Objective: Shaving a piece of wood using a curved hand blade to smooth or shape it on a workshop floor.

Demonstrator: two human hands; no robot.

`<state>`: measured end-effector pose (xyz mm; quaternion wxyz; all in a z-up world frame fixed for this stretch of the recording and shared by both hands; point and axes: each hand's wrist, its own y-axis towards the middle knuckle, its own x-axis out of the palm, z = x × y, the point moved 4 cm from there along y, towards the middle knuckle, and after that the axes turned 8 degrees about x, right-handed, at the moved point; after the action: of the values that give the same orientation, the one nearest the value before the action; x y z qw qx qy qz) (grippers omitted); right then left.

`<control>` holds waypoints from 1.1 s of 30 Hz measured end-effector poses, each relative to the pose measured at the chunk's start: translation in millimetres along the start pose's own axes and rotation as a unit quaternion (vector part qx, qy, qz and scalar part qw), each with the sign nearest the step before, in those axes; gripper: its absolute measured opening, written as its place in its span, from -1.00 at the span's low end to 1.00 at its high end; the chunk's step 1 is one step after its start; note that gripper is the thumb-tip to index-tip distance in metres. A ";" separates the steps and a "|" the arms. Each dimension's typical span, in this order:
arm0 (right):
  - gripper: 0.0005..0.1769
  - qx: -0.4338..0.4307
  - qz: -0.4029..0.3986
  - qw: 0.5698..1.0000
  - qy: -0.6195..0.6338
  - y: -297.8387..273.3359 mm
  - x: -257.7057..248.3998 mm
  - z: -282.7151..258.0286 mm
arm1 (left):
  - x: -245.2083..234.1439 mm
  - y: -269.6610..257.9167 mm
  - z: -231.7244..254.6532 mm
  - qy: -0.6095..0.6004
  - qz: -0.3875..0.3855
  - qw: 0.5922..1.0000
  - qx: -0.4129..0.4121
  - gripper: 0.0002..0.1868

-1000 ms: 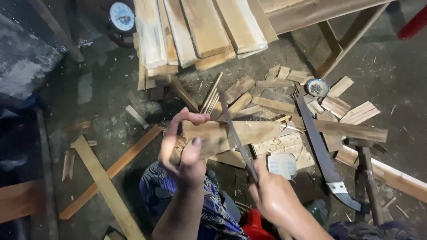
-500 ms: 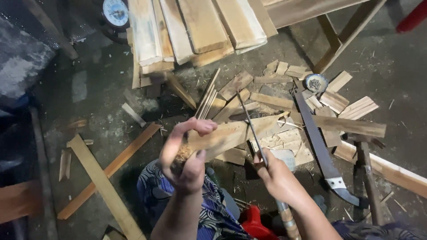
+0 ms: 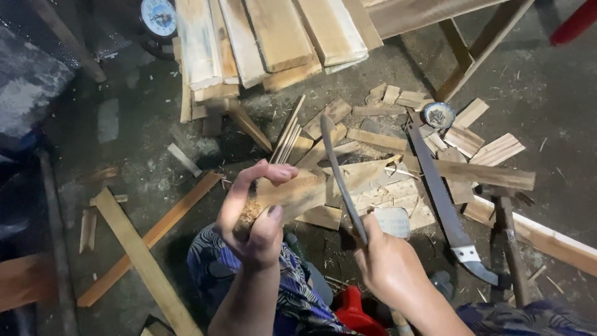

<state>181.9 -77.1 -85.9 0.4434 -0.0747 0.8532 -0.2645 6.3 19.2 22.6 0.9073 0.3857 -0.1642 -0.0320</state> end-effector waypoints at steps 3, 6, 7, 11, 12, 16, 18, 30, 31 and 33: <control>-0.84 0.053 -0.026 0.998 0.013 19.7 0.4 -5.6 | 3.5 -0.5 2.6 -0.014 -0.024 1.000 0.004 -0.49; -0.76 0.066 -0.021 0.997 0.019 31.8 9.8 4.2 | -2.2 -2.4 0.4 -0.014 -0.018 1.000 0.007 -0.46; -0.76 0.065 -0.020 0.997 0.020 25.9 4.5 0.7 | -2.9 -1.3 -1.4 -0.014 -0.018 1.000 0.009 -0.46; -0.79 0.014 -0.042 0.998 0.054 4.0 -2.8 -10.9 | -0.6 -2.1 -3.3 -0.024 -0.004 1.000 -0.007 -0.46; -0.81 0.009 -0.048 0.997 0.057 -1.4 -1.4 -12.3 | 0.4 -3.4 -1.7 -0.030 0.008 0.999 -0.019 -0.46; -0.92 0.062 -0.056 0.987 0.135 34.8 1.1 -1.5 | 1.4 -1.9 2.0 -0.008 0.009 1.000 -0.002 -0.53; -0.81 0.046 -0.033 0.995 0.087 38.2 10.1 4.2 | -0.9 -3.7 1.3 0.014 0.008 1.000 0.004 -0.52; -0.74 -0.007 -0.034 0.999 0.035 -5.9 8.0 8.8 | 3.2 0.5 0.8 -0.010 -0.029 0.999 0.017 -0.56; -0.74 -0.005 -0.039 0.999 0.035 -1.0 5.7 6.3 | 3.1 0.5 -1.4 -0.008 -0.027 1.000 0.012 -0.56; -0.64 0.029 -0.001 1.000 -0.006 1.2 2.1 4.8 | 2.3 -5.0 0.6 -0.021 -0.019 1.000 -0.004 -0.53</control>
<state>184.7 -78.7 -90.3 0.4506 -0.0640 0.8422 -0.2890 8.6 14.9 20.1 0.9045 0.3842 -0.1758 -0.0578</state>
